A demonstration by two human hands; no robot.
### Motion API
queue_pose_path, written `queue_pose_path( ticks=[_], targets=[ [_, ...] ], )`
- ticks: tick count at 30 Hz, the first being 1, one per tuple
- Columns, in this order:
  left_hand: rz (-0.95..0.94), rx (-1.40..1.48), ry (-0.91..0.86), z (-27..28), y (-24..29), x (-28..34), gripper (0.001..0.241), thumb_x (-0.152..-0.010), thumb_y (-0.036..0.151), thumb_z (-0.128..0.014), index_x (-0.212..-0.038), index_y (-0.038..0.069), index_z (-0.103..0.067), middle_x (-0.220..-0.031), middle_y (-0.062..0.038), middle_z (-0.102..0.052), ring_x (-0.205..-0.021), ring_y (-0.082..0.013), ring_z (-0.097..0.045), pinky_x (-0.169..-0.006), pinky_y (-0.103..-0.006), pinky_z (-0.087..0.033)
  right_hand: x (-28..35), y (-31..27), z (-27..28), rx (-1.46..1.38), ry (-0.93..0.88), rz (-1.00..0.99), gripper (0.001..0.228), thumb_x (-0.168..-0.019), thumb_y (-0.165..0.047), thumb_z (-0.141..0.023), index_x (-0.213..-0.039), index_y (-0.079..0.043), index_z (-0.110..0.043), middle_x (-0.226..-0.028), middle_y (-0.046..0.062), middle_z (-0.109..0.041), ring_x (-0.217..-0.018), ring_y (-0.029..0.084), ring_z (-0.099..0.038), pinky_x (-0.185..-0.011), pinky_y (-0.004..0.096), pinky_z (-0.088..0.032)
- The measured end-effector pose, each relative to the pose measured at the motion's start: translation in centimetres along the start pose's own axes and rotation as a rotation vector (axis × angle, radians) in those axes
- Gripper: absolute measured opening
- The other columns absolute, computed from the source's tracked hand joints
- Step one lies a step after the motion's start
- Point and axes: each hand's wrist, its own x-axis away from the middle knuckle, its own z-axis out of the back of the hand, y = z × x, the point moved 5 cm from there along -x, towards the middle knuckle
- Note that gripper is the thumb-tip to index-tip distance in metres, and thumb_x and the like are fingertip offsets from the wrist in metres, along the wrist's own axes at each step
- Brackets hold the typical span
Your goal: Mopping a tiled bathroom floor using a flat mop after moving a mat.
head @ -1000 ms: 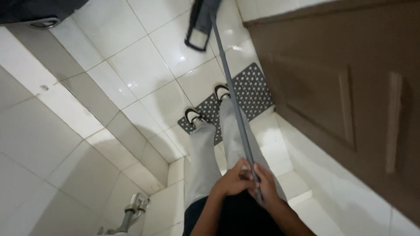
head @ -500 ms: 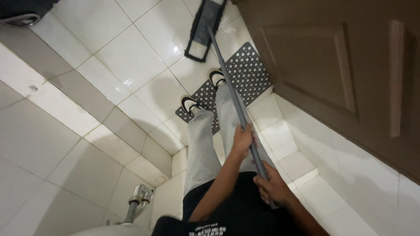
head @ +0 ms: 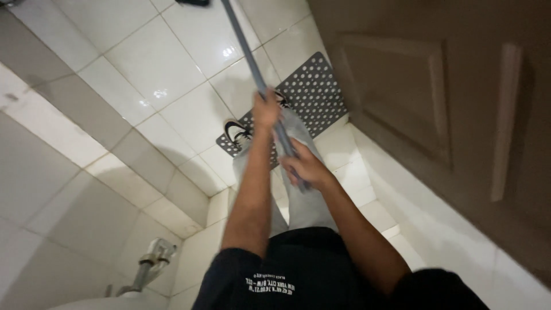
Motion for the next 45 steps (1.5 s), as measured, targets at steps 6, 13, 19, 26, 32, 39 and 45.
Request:
queue_pose_path(
  ticks=[6,13,19,26,32,39,45],
  targets=[
    [-0.014,-0.069,-0.051,-0.6,0.5,-3.1,0.044,-0.098,0.033,-0.054,-0.121,-0.002,-0.039,-0.083,-0.021,-0.072,-0.057,-0.032,-0.068,-0.053,-0.0435,-0.056,-0.2,-0.7,0.8,-0.056,0.026,-0.123,0.045,-0.106,-0.026,-0.053,-0.144,-0.006,-0.04,-0.068,-0.001,-0.05,-0.044,0.011,-0.046,-0.039,0.029,-0.04],
    [-0.646,-0.658,-0.308,-20.7,-12.8,2.0,0.04,-0.075,0.039,-0.076,-0.1,0.008,-0.071,-0.113,-0.048,-0.055,-0.105,-0.0649,-0.056,-0.087,-0.0629,-0.047,12.3,-0.9,11.3,0.5,0.203,-0.41,0.051,-0.101,-0.038,-0.047,-0.148,-0.018,-0.04,-0.056,-0.001,-0.041,-0.041,0.013,-0.037,-0.038,0.033,-0.033],
    [-0.402,-0.513,-0.437,-25.2,-10.5,18.7,0.044,-0.086,0.042,-0.076,-0.107,0.01,-0.056,-0.1,-0.036,-0.064,-0.082,-0.046,-0.07,-0.072,-0.049,-0.06,19.6,4.4,21.5,0.856,0.17,-0.573,0.054,-0.099,-0.035,-0.058,-0.148,-0.015,-0.046,-0.055,0.003,-0.047,-0.042,0.014,-0.039,-0.041,0.035,-0.035],
    [0.463,0.693,-0.252,-10.9,1.4,18.0,0.051,-0.092,0.035,-0.052,-0.124,-0.002,-0.039,-0.092,-0.027,-0.071,-0.084,-0.0465,-0.073,-0.066,-0.0571,-0.062,14.8,2.7,25.1,0.887,0.078,-0.56,0.073,-0.096,-0.022,-0.065,-0.159,-0.017,-0.03,-0.067,0.015,-0.058,-0.05,0.024,-0.048,-0.047,0.041,-0.042],
    [0.096,0.364,0.333,-3.0,-0.2,7.0,0.051,-0.097,0.034,-0.061,-0.128,-0.005,-0.045,-0.095,-0.034,-0.07,-0.093,-0.0496,-0.069,-0.082,-0.0565,-0.056,3.2,-7.0,10.2,1.396,-0.352,0.157,0.081,-0.088,-0.013,-0.066,-0.156,-0.005,-0.021,-0.117,0.028,-0.065,-0.104,0.037,-0.069,-0.086,0.044,-0.054],
    [0.14,0.239,0.53,13.5,0.1,-0.8,0.086,-0.093,0.022,-0.056,-0.163,0.009,-0.008,-0.09,-0.028,-0.072,-0.077,-0.0436,-0.073,-0.071,-0.0507,-0.059,-5.6,-8.0,-5.9,1.238,-0.242,-0.213,0.075,-0.091,-0.007,-0.052,-0.157,-0.016,-0.018,-0.057,0.01,-0.054,-0.035,0.02,-0.051,-0.033,0.038,-0.044],
    [0.211,0.207,0.414,13.4,-3.1,3.4,0.088,-0.094,0.027,-0.055,-0.164,0.016,-0.002,-0.09,-0.027,-0.071,-0.08,-0.0414,-0.073,-0.075,-0.0499,-0.06,-2.8,-4.5,-5.9,1.115,-0.228,-0.216,0.068,-0.092,-0.004,-0.052,-0.154,-0.015,-0.026,-0.054,0.006,-0.048,-0.035,0.018,-0.046,-0.032,0.036,-0.04]
  ],
)
